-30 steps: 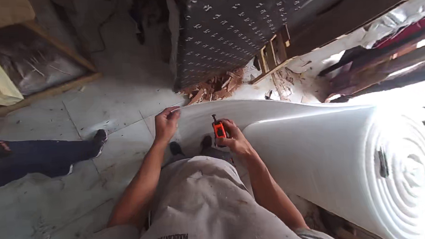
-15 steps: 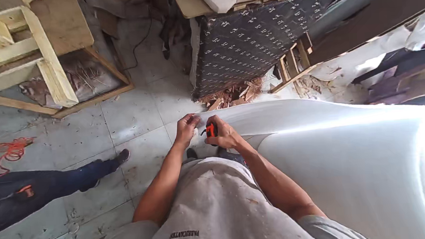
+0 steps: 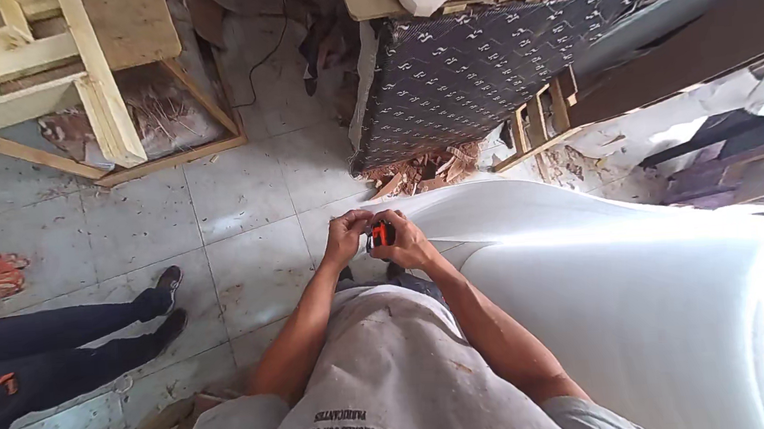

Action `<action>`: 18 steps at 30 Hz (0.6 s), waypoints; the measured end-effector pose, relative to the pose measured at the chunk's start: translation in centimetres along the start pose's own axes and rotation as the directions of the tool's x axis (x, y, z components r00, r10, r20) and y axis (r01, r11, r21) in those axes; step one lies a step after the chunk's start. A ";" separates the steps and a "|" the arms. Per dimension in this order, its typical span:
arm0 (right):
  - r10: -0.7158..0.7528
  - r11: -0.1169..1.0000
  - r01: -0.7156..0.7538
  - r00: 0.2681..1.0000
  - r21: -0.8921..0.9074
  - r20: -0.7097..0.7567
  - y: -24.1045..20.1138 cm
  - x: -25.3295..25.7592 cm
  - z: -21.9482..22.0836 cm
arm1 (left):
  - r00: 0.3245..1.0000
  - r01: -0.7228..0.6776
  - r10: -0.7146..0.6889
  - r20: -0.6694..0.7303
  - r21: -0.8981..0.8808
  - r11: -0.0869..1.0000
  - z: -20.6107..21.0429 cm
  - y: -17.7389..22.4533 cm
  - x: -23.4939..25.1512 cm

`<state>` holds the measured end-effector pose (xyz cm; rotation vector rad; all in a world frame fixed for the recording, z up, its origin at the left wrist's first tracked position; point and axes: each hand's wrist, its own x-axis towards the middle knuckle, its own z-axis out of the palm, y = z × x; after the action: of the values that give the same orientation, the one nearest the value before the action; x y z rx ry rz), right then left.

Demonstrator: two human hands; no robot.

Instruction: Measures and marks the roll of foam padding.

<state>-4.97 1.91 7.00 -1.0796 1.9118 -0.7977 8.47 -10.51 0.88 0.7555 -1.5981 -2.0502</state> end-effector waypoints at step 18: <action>0.073 0.997 -0.070 0.985 0.022 -0.159 0.7 -2.0 1.2 | 0.954 -0.021 -0.036 0.299 0.184 0.983 -0.9 1.3 -0.1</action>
<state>-3.60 3.78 6.51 -0.9556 2.0622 -0.8806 9.07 -11.42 1.97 0.5265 -1.9784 -2.1228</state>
